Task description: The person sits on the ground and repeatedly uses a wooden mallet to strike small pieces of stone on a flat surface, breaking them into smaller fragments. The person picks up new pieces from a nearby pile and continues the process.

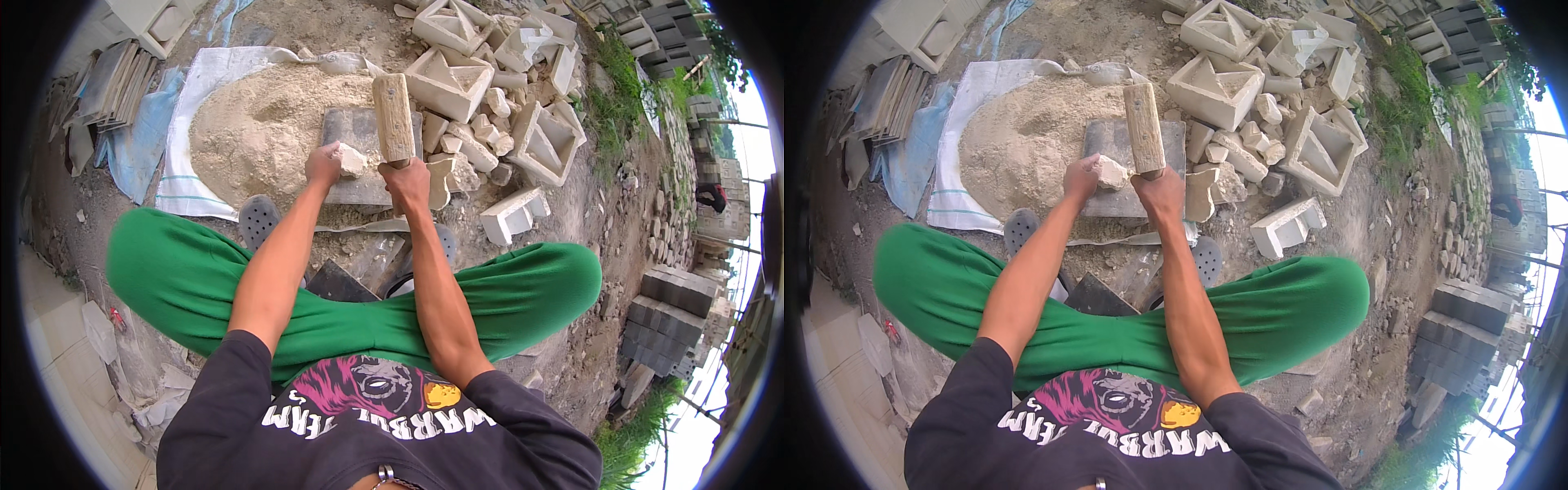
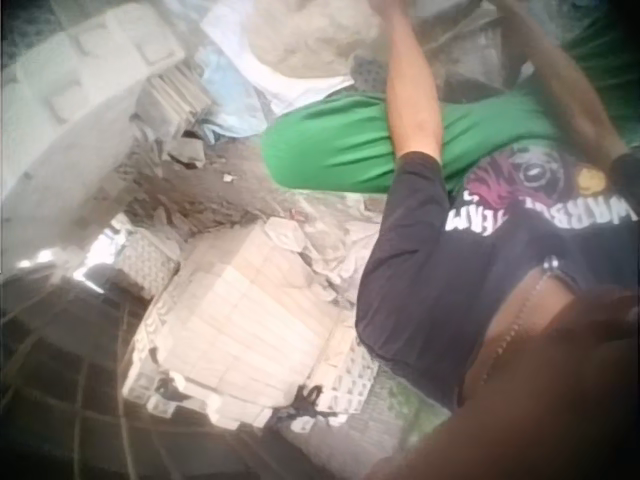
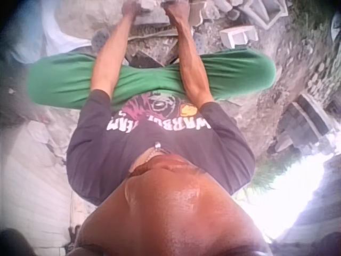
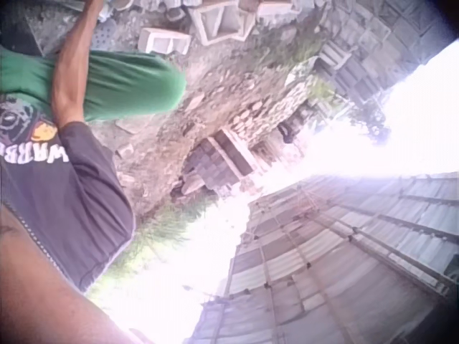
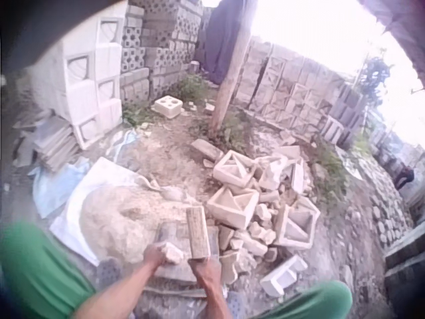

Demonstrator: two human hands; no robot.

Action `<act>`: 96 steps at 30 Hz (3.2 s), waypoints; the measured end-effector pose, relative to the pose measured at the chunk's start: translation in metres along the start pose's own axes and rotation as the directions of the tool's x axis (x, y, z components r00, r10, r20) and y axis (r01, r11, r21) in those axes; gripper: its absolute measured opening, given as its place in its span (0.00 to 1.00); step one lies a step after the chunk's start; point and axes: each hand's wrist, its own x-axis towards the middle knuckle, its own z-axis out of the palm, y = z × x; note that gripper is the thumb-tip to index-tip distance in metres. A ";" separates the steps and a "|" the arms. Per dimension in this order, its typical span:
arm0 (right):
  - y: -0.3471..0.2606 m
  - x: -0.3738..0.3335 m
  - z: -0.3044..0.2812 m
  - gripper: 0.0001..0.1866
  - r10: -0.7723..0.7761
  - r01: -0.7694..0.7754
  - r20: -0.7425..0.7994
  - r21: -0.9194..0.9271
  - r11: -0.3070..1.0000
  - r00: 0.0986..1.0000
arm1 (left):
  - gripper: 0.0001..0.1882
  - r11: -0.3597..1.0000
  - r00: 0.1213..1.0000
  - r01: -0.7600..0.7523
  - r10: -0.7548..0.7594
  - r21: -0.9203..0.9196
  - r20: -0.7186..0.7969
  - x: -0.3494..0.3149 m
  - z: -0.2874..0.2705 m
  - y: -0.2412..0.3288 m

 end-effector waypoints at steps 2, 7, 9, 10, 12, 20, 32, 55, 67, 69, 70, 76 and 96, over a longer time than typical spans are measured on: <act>-0.002 0.002 0.001 0.16 -0.083 0.090 -0.097 0.068 0.994 0.992 | 0.21 0.999 0.999 -0.045 0.044 -0.018 -0.008 -0.005 0.000 0.006; 0.055 0.009 0.038 0.15 0.060 -0.053 0.062 -0.111 0.992 0.996 | 0.21 0.996 0.995 0.092 -0.092 -0.004 0.030 -0.010 -0.005 0.033; 0.061 0.004 0.037 0.15 0.196 -0.190 0.120 -0.056 0.980 0.973 | 0.21 0.993 0.992 0.120 -0.121 0.014 0.038 -0.009 -0.005 0.031; 0.049 0.003 0.036 0.15 0.251 -0.249 0.160 -0.032 0.968 0.955 | 0.21 0.992 0.992 0.123 -0.123 0.006 0.033 -0.007 -0.007 0.023; 0.038 0.005 0.033 0.15 0.158 -0.160 0.121 0.005 0.987 0.980 | 0.21 0.994 0.994 0.111 -0.111 0.002 0.009 -0.003 -0.005 0.016; -0.001 0.007 0.014 0.16 -0.088 0.095 -0.102 0.068 0.993 0.991 | 0.20 1.000 0.999 0.014 -0.014 0.000 -0.032 -0.005 0.001 0.008; -0.004 -0.002 0.012 0.16 -0.030 0.028 -0.037 -0.048 0.998 0.999 | 0.20 0.998 1.000 0.004 -0.002 0.069 -0.024 0.000 -0.001 0.003; 0.043 -0.024 0.050 0.17 0.055 -0.048 0.033 -0.172 0.984 0.998 | 0.19 0.998 0.997 0.069 -0.069 0.014 -0.024 -0.002 -0.005 0.007; -0.009 -0.016 0.016 0.17 -0.057 0.058 -0.039 0.035 0.998 0.998 | 0.19 1.000 1.000 0.018 -0.018 -0.012 -0.016 -0.008 -0.007 0.007; 0.020 -0.008 0.031 0.17 -0.132 0.134 -0.042 0.046 0.990 0.990 | 0.19 1.000 1.000 0.007 -0.007 0.011 -0.029 -0.006 -0.007 0.009; 0.040 -0.009 0.041 0.18 -0.064 0.065 -0.012 0.070 0.995 0.998 | 0.20 0.999 0.999 0.037 -0.037 0.000 -0.025 -0.006 -0.007 0.014; 0.060 0.007 0.042 0.16 0.223 -0.197 0.152 -0.167 0.966 0.963 | 0.21 0.998 0.997 0.070 -0.070 -0.002 -0.013 -0.007 -0.007 0.023; -0.009 -0.016 0.022 0.15 0.029 -0.023 0.087 -0.067 0.997 0.996 | 0.19 0.998 0.997 -0.014 0.018 0.054 -0.072 0.001 -0.001 -0.010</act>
